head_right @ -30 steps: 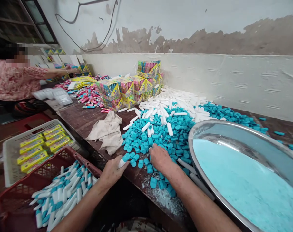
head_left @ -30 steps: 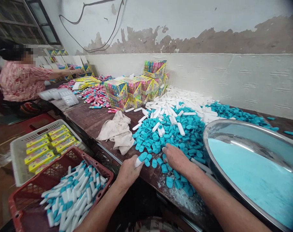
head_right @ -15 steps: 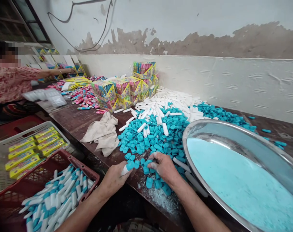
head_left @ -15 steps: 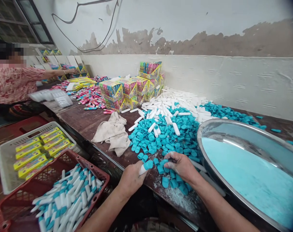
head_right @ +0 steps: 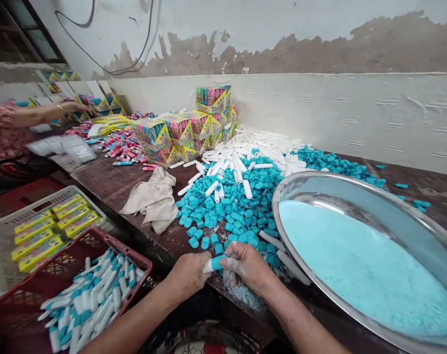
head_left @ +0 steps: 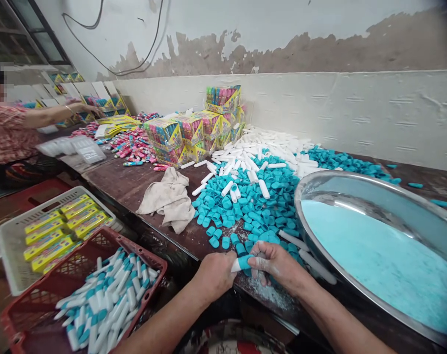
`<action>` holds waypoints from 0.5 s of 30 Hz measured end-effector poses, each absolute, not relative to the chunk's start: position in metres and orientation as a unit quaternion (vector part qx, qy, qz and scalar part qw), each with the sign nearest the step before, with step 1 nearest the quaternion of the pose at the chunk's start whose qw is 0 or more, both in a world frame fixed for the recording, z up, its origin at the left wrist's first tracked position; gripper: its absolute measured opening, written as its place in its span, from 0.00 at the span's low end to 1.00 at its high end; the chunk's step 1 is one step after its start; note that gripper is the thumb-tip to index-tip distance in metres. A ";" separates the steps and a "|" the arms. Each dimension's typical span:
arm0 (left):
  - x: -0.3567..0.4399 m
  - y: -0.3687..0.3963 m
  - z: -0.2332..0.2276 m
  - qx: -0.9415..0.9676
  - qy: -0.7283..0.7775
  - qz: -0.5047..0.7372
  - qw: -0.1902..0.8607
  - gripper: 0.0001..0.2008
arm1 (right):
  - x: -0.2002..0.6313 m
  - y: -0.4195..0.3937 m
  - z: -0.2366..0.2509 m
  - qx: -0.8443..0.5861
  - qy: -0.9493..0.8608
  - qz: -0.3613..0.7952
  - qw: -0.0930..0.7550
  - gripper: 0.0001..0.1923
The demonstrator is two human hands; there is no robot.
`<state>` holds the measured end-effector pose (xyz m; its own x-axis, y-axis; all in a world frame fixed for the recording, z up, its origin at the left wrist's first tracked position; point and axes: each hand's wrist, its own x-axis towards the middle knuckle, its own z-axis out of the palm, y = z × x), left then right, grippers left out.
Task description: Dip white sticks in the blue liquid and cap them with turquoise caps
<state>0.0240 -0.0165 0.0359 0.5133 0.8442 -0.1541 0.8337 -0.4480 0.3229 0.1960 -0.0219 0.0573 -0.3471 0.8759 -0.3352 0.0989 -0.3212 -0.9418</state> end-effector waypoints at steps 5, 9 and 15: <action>0.036 -0.013 0.038 0.848 0.497 0.016 0.183 0.09 | 0.197 -0.019 0.053 -0.474 -0.490 0.652 0.332 0.16; 0.037 -0.014 0.036 0.836 0.514 0.022 0.190 0.09 | 0.187 -0.016 0.051 -0.494 -0.520 0.627 0.304 0.17; -0.048 -0.025 0.037 0.764 0.617 0.046 0.182 0.12 | 0.179 -0.021 0.052 -0.498 -0.555 0.601 0.287 0.19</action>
